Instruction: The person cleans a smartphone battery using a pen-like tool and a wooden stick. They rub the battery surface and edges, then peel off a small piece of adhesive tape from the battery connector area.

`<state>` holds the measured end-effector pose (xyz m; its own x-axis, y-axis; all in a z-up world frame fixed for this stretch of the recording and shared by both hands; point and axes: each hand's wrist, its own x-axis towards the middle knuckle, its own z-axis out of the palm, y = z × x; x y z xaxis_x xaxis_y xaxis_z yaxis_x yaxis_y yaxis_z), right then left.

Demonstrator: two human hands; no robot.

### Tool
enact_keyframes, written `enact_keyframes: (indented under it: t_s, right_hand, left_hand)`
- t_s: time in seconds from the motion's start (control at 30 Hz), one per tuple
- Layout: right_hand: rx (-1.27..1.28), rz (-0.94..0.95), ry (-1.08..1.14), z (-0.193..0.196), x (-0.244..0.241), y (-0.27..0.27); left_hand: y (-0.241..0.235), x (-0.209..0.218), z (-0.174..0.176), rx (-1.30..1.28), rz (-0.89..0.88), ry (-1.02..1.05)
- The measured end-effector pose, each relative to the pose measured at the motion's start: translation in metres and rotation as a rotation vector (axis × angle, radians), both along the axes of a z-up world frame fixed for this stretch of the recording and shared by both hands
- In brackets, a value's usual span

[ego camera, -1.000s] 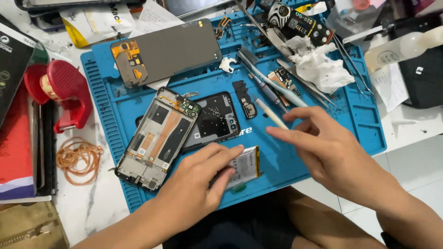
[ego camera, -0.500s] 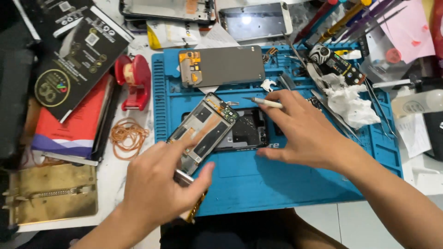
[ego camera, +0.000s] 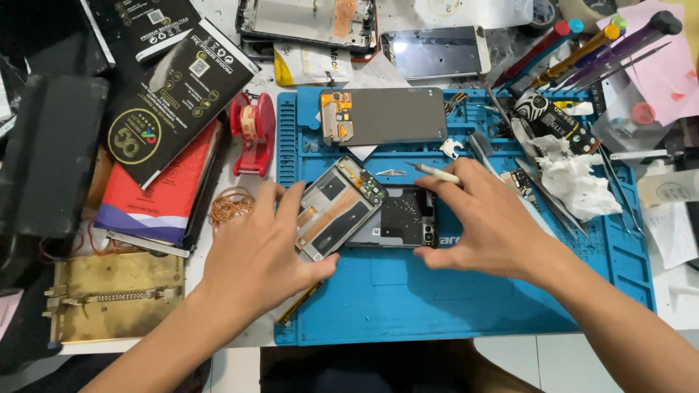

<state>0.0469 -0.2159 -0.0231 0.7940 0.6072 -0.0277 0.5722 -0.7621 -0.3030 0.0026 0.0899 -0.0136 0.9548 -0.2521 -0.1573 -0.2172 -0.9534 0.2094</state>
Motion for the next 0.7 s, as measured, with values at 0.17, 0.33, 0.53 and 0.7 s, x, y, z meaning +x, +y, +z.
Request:
enact_keyframes:
  t_s: [0.17, 0.33, 0.53, 0.7]
  right_hand:
    - [-0.01, -0.022, 0.005, -0.004, 0.004, 0.019]
    - [0.04, 0.022, -0.061, -0.013, 0.016, 0.037]
    - [0.054, 0.045, -0.05, -0.003, 0.013, 0.033]
    - [0.247, -0.17, 0.274, 0.04, 0.001, 0.005]
  left_hand:
    - [0.017, -0.016, 0.021, 0.022, 0.082, -0.064]
    - [0.015, -0.019, 0.018, -0.03, 0.135, -0.092]
    - [-0.012, -0.01, 0.006, 0.002, 0.047, 0.004]
    - [-0.03, -0.004, 0.001, 0.018, -0.078, -0.043]
